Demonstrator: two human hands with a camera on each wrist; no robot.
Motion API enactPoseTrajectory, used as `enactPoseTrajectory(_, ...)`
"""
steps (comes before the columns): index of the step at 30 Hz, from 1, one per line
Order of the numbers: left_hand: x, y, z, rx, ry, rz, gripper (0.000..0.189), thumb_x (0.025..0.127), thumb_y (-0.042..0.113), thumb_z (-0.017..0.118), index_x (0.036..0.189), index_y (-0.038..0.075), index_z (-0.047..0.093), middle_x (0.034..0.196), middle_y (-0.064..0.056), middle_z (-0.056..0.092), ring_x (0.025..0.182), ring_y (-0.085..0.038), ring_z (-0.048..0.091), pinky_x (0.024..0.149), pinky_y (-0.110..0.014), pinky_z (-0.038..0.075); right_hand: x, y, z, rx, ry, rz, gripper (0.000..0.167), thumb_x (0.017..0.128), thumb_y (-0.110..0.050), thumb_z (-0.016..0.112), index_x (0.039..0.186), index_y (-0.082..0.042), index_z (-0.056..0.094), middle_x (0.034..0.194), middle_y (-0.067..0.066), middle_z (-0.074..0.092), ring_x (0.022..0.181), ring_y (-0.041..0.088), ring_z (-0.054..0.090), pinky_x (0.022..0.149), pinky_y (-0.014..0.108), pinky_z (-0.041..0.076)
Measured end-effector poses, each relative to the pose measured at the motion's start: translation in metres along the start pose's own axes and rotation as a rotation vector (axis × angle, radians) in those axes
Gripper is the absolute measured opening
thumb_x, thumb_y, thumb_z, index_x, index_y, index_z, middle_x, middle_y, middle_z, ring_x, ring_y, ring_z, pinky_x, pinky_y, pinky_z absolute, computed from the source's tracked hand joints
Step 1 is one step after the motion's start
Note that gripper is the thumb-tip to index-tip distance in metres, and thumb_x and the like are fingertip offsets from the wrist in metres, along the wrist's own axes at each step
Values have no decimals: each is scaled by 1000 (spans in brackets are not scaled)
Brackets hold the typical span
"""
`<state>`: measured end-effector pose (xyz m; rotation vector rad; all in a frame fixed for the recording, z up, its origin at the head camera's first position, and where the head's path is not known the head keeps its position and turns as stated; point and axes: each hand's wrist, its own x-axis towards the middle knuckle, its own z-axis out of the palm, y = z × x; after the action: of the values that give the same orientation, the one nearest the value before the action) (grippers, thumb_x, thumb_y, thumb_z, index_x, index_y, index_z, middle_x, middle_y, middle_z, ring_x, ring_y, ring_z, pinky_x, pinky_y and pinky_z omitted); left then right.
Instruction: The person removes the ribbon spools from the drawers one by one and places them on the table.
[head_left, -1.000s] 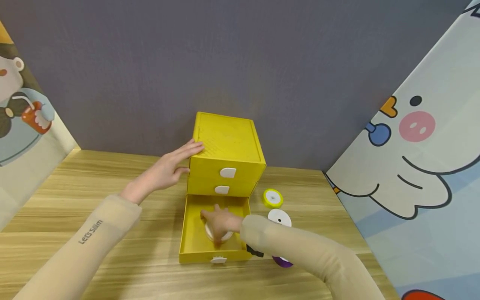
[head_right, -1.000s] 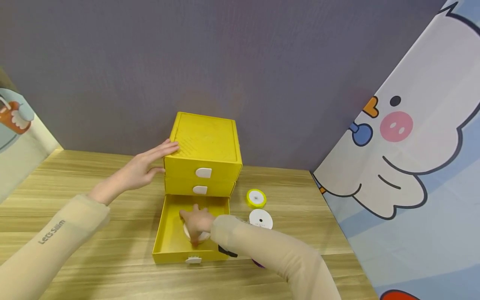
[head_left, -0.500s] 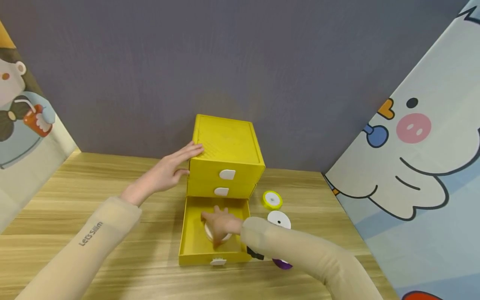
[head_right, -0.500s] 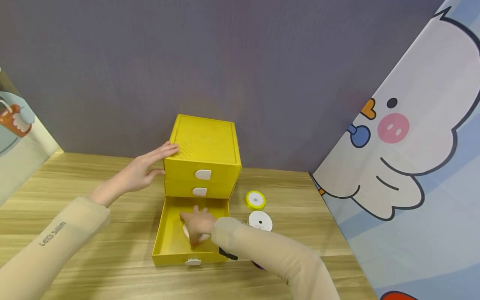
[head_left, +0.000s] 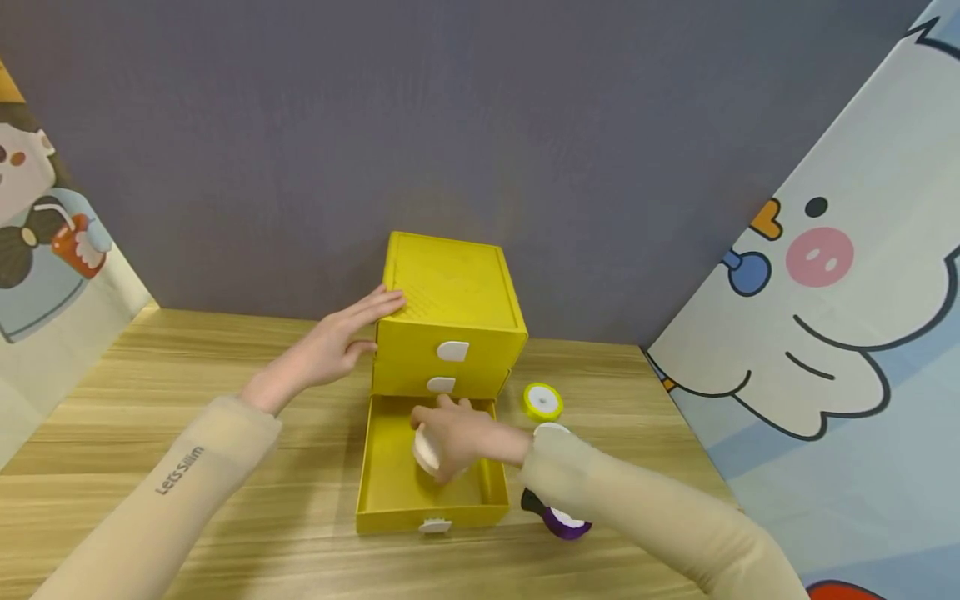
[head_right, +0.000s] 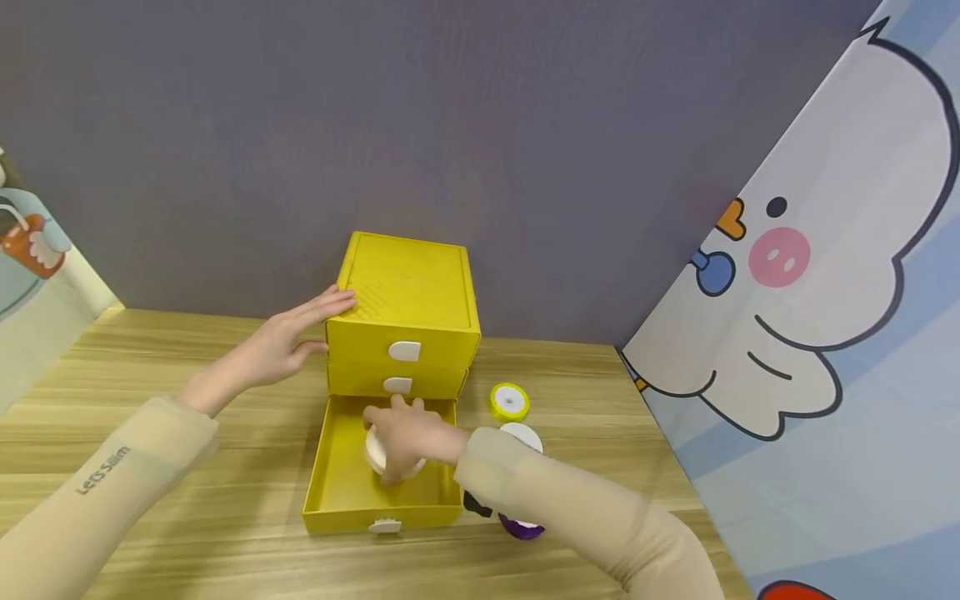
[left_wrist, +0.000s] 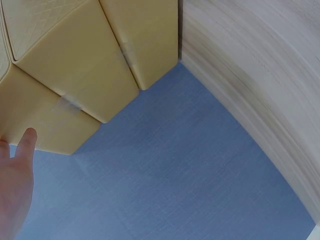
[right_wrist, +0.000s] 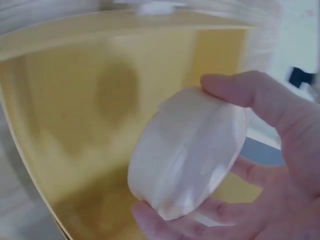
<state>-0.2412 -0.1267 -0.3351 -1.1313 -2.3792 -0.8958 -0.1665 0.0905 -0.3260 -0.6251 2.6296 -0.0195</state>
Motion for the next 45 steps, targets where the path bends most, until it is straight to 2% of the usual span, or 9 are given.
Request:
enactPoseTrajectory(5,0,0,-1,-4,-6,-9,72,79,-16,63,144,6,41,153,-17,36,143,-38,30,104,-50,45,-27,6,-21,47,68,-34,66,64,-17,87,121,-26,54,119,8,52,100,27,51,68,36,54)
enactPoseTrajectory(10,-1,-1,-2,-3,-8,-11,73,79,-16,63,145,6,41,153,-17,36,143,-38,29,104,-49,46,-50,17,-32,93,135,-98,66,63,-10,86,120,-21,55,114,10,53,97,29,50,76,39,52)
enactPoseTrajectory(15,-1,-1,-2,4,1,4,73,79,-17,62,145,6,41,152,-18,36,143,-38,30,104,-51,45,-72,30,-32,100,164,-138,65,63,-7,84,121,-16,55,111,10,54,98,27,50,78,40,52)
enactPoseTrajectory(20,-1,-2,-1,12,-3,11,72,78,-16,63,144,5,41,152,-18,37,143,-38,31,105,-49,44,-94,47,-25,131,179,-168,63,62,-5,81,119,-15,55,109,10,53,93,24,49,72,35,51)
enactPoseTrajectory(23,0,-3,-1,16,-5,10,73,78,-15,64,144,5,41,152,-18,36,142,-38,31,106,-48,44,-106,57,-20,161,176,-151,64,61,-5,81,118,-18,55,112,10,52,93,24,50,68,33,52)
enactPoseTrajectory(27,0,-4,-1,21,-10,2,73,79,-15,64,145,6,40,153,-17,36,143,-38,30,106,-49,44,-119,68,-11,184,174,-104,67,59,-7,82,119,-22,55,116,9,52,98,24,50,69,34,52)
enactPoseTrajectory(33,-1,-4,-1,16,-25,-14,74,80,-15,63,146,7,39,154,-16,34,144,-37,28,107,-49,43,-135,83,14,195,199,-59,70,57,-8,85,119,-22,56,117,8,52,100,26,49,68,36,53)
enactPoseTrajectory(38,0,-4,-2,17,-25,-18,75,79,-15,64,146,7,39,154,-15,35,144,-36,28,106,-49,44,-142,95,39,227,201,-23,71,55,-9,86,117,-27,57,117,12,54,97,28,51,65,40,55)
enactPoseTrajectory(45,1,-3,-2,7,-34,-33,74,80,-15,63,146,7,39,154,-15,34,145,-36,27,107,-51,43,-146,107,71,280,135,38,68,51,-6,84,111,-26,58,113,13,53,95,30,51,63,42,56)
